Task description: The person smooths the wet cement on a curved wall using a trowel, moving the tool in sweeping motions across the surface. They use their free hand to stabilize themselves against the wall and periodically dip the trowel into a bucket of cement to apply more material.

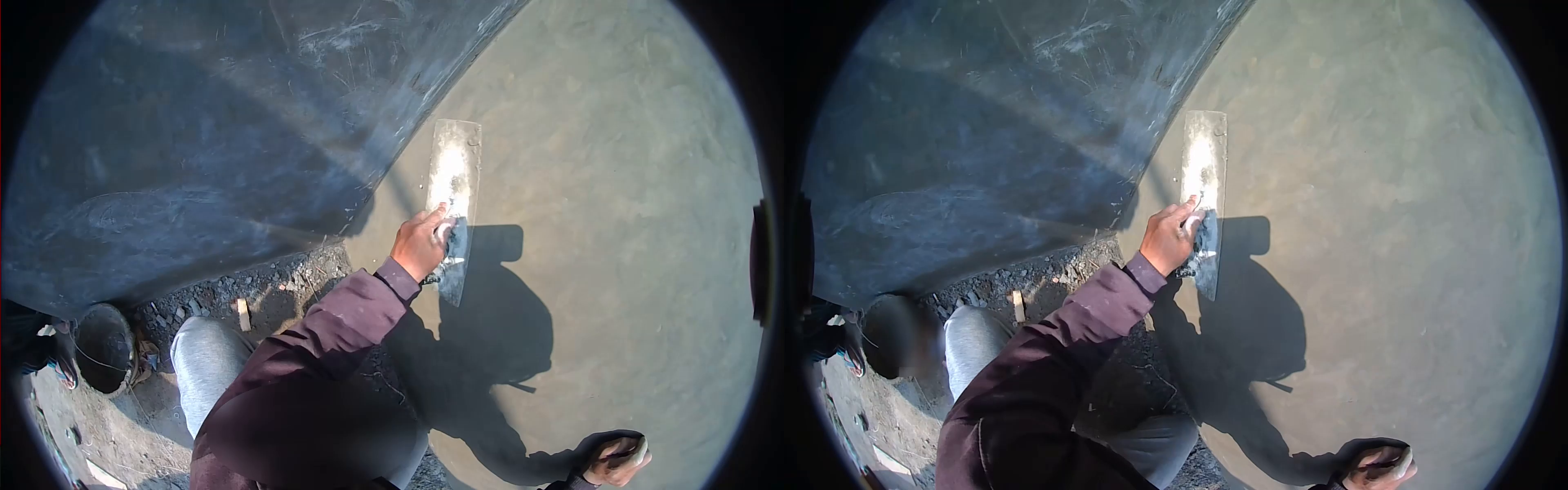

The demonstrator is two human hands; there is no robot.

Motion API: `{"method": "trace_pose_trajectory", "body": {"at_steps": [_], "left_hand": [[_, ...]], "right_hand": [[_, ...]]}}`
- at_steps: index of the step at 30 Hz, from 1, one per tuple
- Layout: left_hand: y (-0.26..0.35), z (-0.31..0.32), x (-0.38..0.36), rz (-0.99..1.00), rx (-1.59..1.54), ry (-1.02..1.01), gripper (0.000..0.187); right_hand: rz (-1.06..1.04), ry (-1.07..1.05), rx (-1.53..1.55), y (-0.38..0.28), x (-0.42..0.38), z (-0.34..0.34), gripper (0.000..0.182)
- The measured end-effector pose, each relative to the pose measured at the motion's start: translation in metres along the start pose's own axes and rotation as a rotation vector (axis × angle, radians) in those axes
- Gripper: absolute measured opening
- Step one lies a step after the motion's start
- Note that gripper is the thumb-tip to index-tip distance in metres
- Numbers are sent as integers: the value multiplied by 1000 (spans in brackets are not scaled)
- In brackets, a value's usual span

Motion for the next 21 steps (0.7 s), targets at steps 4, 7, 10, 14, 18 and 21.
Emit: {"method": "trace_pose_trajectory", "body": {"at_steps": [4,7,10,14,18,21], "left_hand": [[-4,9,-92,8,36,-221,46],[-79,-3,-89,-287,113,-146,38],[19,2,5,-91,-62,-63,37],[31,8,-61,71,42,-195,37],[2,0,15,-11,-27,-11,35],[96,1,91,284,-106,44,33]], "right_hand": [[9,43,-60,-5,5,-6,22],[18,49,-75,-4,1,-6,20],[11,50,-96,-4,0,-4,18],[97,70,-58,-2,0,-3,16],[87,87,-64,-1,3,-2,15],[104,63,-42,-6,5,0,13]]}}
Point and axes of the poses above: each hand's wrist, its own x-axis towards the middle knuckle, its own z-axis out of the palm, y = z × x, the point moved 7 cm from there along x, towards the middle knuckle, and after that the axes turned 12 degrees about y, right-handed, at the moved point
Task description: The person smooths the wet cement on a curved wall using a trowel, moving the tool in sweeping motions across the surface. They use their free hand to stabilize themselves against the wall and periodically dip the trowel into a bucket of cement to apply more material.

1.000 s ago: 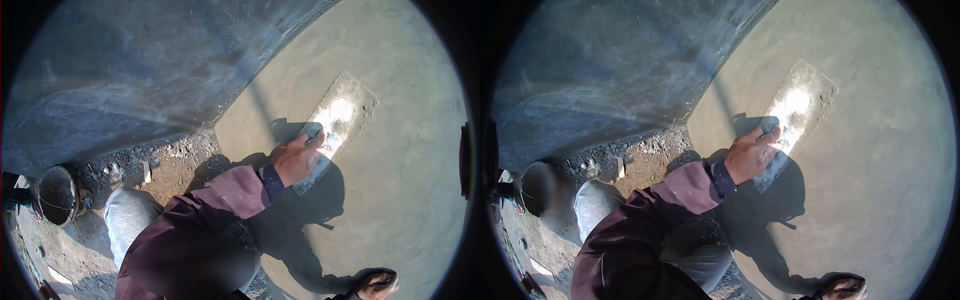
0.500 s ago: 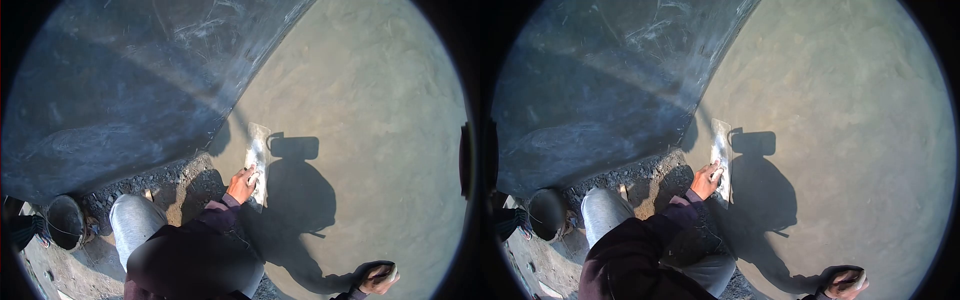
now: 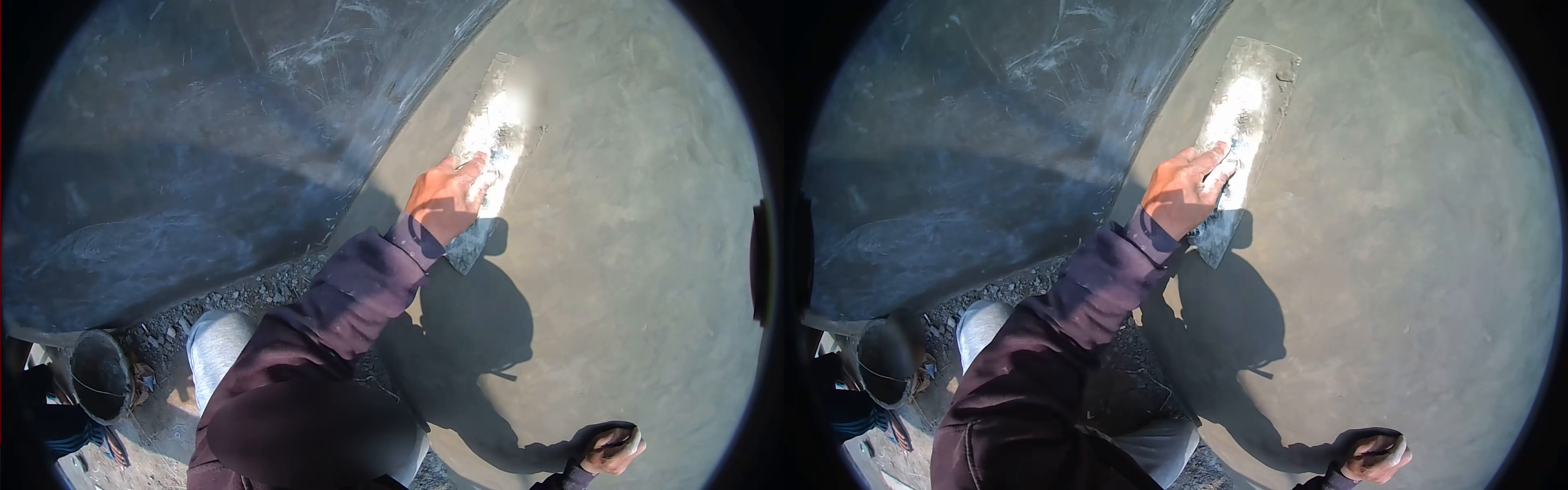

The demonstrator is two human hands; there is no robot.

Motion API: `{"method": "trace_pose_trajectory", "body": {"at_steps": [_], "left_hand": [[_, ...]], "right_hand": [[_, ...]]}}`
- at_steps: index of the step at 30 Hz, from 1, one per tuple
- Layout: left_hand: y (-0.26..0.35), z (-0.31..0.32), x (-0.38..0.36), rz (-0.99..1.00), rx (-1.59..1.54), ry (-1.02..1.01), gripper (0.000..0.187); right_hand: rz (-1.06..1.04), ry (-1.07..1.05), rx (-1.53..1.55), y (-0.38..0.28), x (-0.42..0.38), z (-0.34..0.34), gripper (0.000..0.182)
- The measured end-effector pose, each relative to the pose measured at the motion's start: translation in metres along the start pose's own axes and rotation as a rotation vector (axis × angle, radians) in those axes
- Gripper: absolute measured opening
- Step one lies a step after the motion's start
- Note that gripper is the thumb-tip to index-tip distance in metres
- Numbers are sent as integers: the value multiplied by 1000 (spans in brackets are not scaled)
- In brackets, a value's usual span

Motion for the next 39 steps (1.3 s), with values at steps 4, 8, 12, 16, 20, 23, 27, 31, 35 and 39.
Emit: {"method": "trace_pose_trajectory", "body": {"at_steps": [4,8,12,16,20,23,27,31,35,39], "left_hand": [[-35,-9,-120,-71,85,-140,32],[-90,-15,-24,-37,109,-71,32],[20,0,36,154,-7,-31,30],[-37,-7,-115,72,74,-239,52],[-27,-9,-3,-76,72,-4,28],[24,12,17,-14,43,-81,33],[-11,2,-101,-14,28,-192,41],[-34,-3,-31,-169,39,-57,38],[56,20,-6,72,-30,-76,37],[0,0,-112,-7,70,-222,39]], "right_hand": [[74,31,-39,3,-3,0,14],[17,5,-30,8,-1,-4,13],[55,-2,-55,8,5,-15,15],[47,14,-33,15,-6,-8,17],[-34,0,0,-1,3,-5,16],[10,13,-22,9,-3,-3,16],[-16,23,-6,1,2,-3,15],[-3,29,10,2,1,-3,15],[-4,2,-1,-3,5,-3,16],[25,6,6,5,1,-2,20]]}}
Point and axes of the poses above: each hand's wrist, its own x-axis towards the middle knuckle, its own z-axis out of the palm, y = z × x, the point moved 7 cm from there along x, towards the middle knuckle, and after that the axes turned 12 degrees about y, right-handed, at the moved point
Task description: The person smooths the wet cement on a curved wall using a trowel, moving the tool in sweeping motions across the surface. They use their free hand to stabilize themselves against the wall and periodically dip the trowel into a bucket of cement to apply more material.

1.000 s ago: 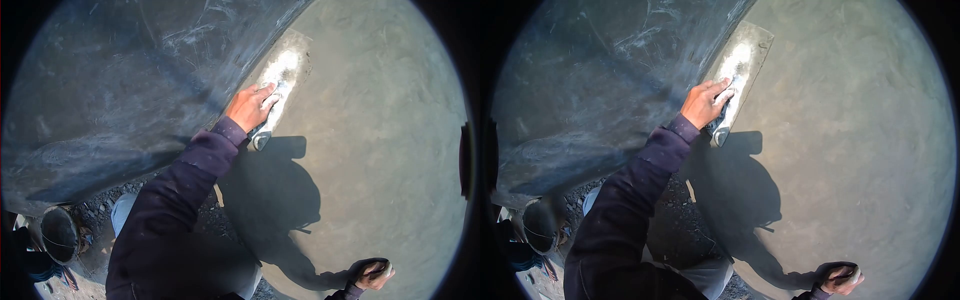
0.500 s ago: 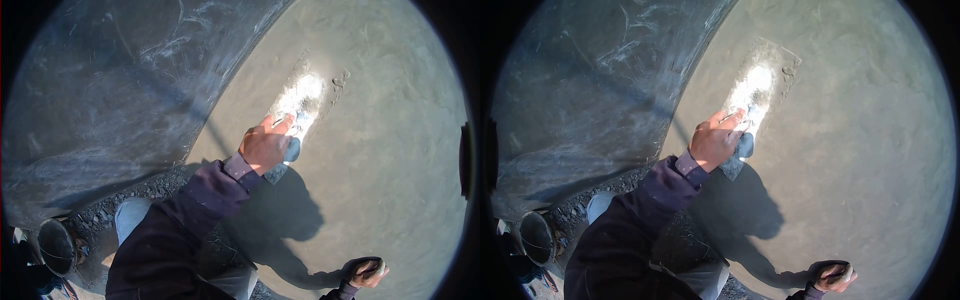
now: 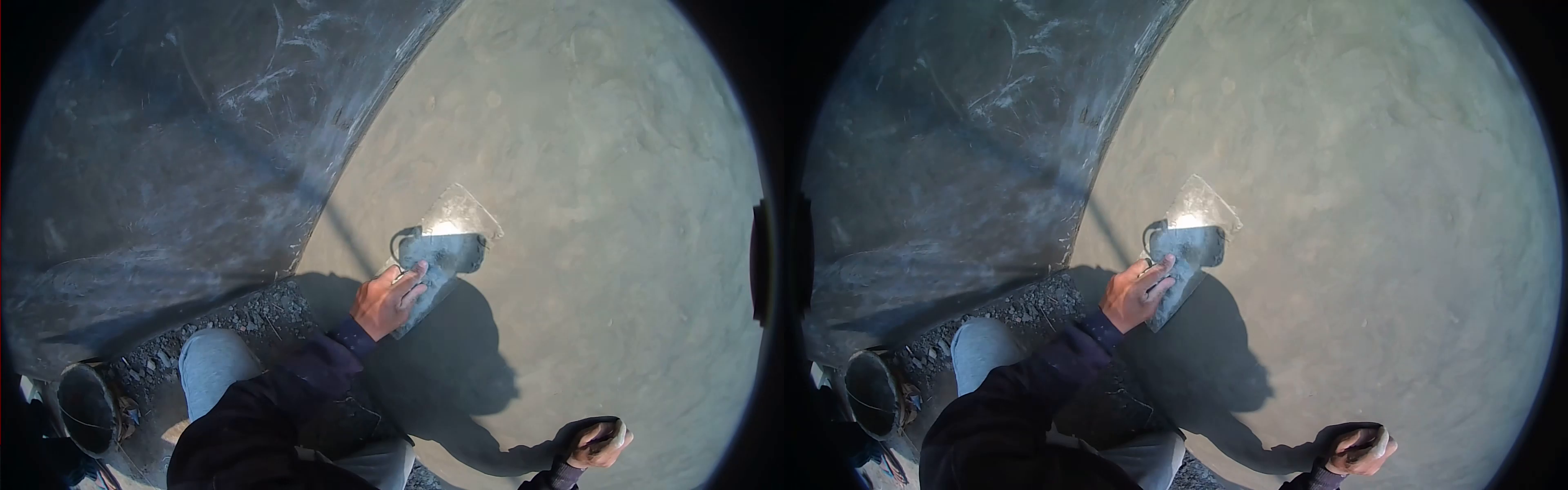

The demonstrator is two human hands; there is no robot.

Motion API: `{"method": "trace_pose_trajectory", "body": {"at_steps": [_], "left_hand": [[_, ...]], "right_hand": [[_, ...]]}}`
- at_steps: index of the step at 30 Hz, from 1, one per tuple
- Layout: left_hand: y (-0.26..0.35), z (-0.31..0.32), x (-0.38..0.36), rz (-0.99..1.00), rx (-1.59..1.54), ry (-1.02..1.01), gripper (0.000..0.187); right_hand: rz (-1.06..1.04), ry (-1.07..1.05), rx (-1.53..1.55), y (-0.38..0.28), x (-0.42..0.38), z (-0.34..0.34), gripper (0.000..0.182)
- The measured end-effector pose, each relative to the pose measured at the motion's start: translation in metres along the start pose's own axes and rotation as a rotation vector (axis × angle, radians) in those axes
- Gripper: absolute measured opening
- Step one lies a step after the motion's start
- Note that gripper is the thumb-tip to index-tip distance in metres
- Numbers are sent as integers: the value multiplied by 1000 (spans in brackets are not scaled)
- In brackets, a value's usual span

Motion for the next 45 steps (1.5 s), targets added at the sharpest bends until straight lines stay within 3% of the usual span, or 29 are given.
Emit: {"method": "trace_pose_trajectory", "body": {"at_steps": [2,3,6,7,8,10,11,14,17,19,20,22,23,24,26,27,28,30,33,35,36,39,42,45], "left_hand": [[-25,-3,32,-203,-163,73,34],[-4,-10,67,-193,-157,140,32],[96,-11,152,27,-78,178,33],[130,-4,138,123,-18,40,38],[143,7,106,217,-147,2,43],[120,18,37,296,-23,16,46],[89,13,24,157,-21,-108,47],[19,1,58,125,-11,60,37],[48,-25,195,143,137,267,30],[94,-24,227,257,59,280,32],[113,-20,208,370,-35,304,33],[114,-4,130,329,30,93,33],[86,-2,100,228,-5,1,31],[44,-5,78,263,-102,173,31],[-39,-10,89,26,-166,234,31],[-35,-25,127,38,81,265,29],[-22,-33,165,22,104,287,29],[35,-36,220,202,45,296,30],[44,-22,158,180,-16,60,29],[-33,-11,77,0,64,13,28],[-52,-20,76,20,25,80,28],[-46,-34,156,19,160,208,30],[49,-39,270,251,128,324,37],[58,-34,275,289,92,322,37]], "right_hand": [[16,11,-7,3,-1,-4,18],[4,-1,10,-1,2,-4,16],[-14,-5,1,-5,5,-2,16],[-24,0,-8,-6,6,0,17],[-19,2,-8,-6,7,0,17],[-1,11,0,-5,5,-2,18],[-16,10,29,-4,6,-4,18],[-43,18,80,-5,7,-2,17],[-16,-9,45,-4,4,-2,18],[-3,13,14,-1,2,-3,19],[3,24,5,0,1,-3,20],[20,42,-12,-12,8,-1,20],[2,29,5,-9,6,-1,20],[1,37,6,-5,4,-1,20],[6,62,-12,-6,0,0,18],[-11,63,-12,-7,3,0,17],[-28,54,-10,-8,6,-2,16],[81,22,-24,-9,4,-1,23],[113,9,-48,-4,1,-1,31],[186,-4,-69,4,-5,-4,32],[93,47,-87,-10,2,-4,30],[73,26,-93,17,-15,-3,30],[87,-2,-38,13,-11,-6,29],[77,-37,-21,7,-6,-8,28]]}}
Point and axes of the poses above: each hand's wrist, its own x-axis towards the middle knuckle, its own z-axis out of the palm, y = z × x, the point moved 7 cm from there along x, towards the middle knuckle, and after that the axes turned 12 degrees about y, right-handed, at the moved point
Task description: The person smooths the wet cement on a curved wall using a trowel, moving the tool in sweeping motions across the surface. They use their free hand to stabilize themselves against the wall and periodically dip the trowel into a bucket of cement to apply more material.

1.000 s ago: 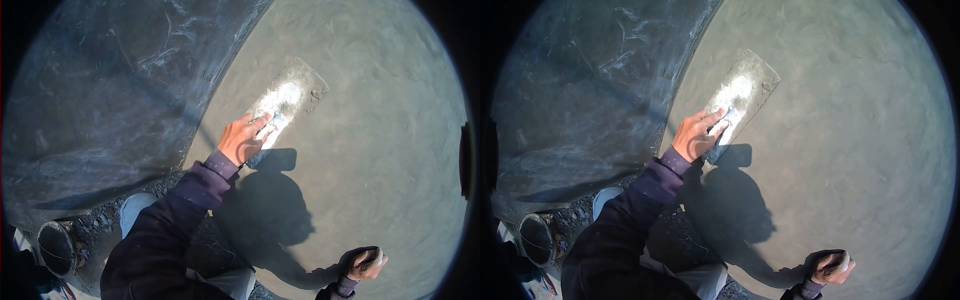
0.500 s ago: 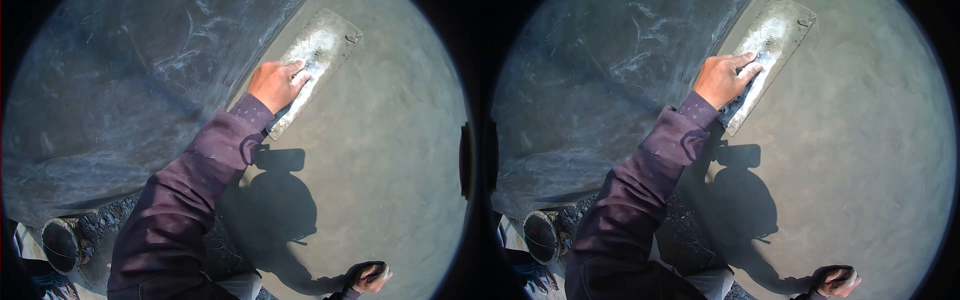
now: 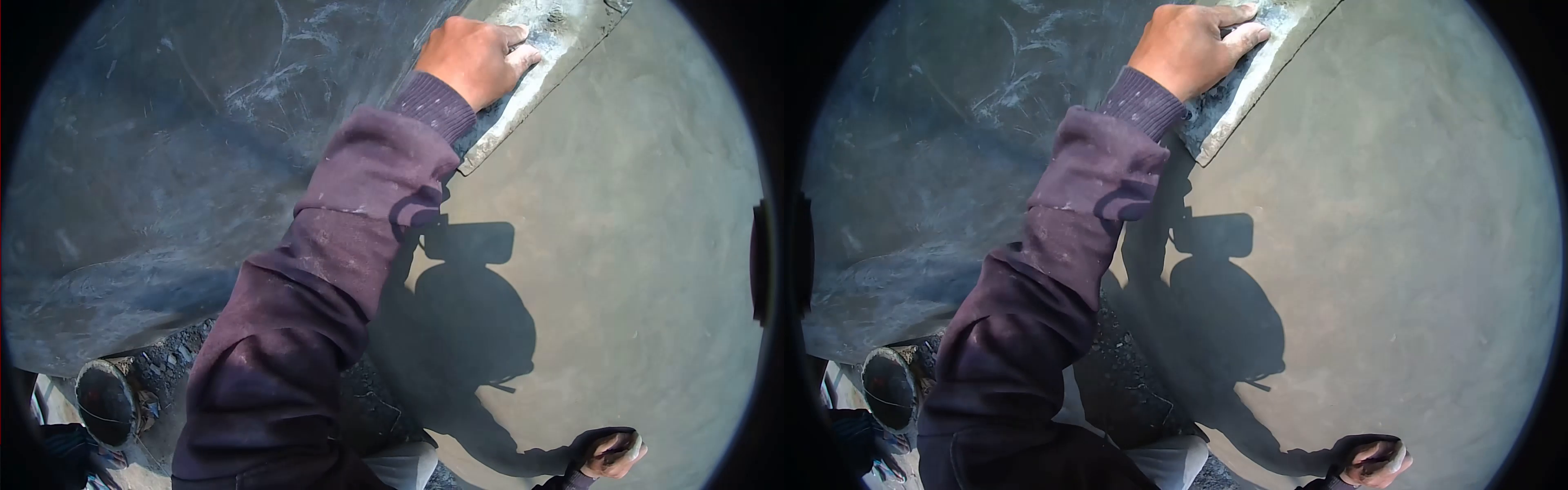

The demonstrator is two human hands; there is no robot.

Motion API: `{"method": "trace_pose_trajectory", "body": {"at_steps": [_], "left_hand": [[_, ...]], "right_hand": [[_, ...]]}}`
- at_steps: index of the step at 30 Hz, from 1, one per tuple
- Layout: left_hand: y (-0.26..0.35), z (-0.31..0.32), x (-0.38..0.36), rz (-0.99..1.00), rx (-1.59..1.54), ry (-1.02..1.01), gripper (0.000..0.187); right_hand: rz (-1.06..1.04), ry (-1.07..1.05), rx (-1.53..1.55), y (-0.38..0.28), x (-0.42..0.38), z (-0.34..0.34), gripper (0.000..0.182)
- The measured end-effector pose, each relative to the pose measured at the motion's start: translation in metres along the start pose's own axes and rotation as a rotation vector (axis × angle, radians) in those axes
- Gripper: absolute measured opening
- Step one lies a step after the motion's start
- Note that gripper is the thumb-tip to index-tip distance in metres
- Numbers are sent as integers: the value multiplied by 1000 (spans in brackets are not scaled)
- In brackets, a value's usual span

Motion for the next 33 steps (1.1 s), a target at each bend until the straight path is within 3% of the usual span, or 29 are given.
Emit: {"method": "trace_pose_trajectory", "body": {"at_steps": [4,7,9,11,13,14,15,18,20,23,24,26,28,29,31,32,33], "left_hand": [[-38,-42,-200,-253,-15,-130,28],[-22,-74,-380,-677,-39,-305,32],[10,-87,-468,-733,-46,-279,38],[30,-74,-464,-765,16,-290,35],[23,-63,-368,-707,-34,-174,33],[18,-54,-308,-669,-20,-235,33],[9,-42,-253,-531,-70,-192,36],[12,-20,-114,-573,-111,-229,43],[9,-25,-145,-586,-110,-258,43],[1,-48,-293,-550,-176,-322,38],[-5,-50,-307,-591,-117,-386,39],[-18,-42,-248,-667,-123,-365,40],[-20,-28,-149,-540,-111,-300,42],[-23,-24,-153,-899,-268,-342,41],[-20,-28,-197,-900,-266,-376,40],[-17,-36,-222,-526,-109,-342,39],[-21,-35,-222,-515,-106,-336,38]], "right_hand": [[-12,71,-40,-8,-7,7,22],[-75,98,34,-16,9,7,14],[-106,96,32,-11,8,6,19],[-102,44,74,-2,3,7,24],[-134,42,121,-8,10,4,28],[-129,45,130,-10,10,6,29],[-126,37,100,-10,8,6,29],[-112,61,120,-16,13,5,26],[-88,42,106,-10,6,6,27],[-97,47,93,-9,4,6,25],[-119,44,96,-11,7,5,24],[-143,50,101,-13,14,7,23],[-118,64,86,-12,9,6,22],[-92,71,44,-4,2,8,23],[-123,66,55,-9,6,5,23],[-133,81,58,-12,9,4,23],[-130,57,55,-12,8,4,23]]}}
Point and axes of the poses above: each hand's wrist, its own x-axis towards the middle knuckle, its own z-axis out of the palm, y = z × x, the point moved 7 cm from there along x, towards the middle knuckle, and after that the axes turned 12 degrees about y, right-handed, at the moved point
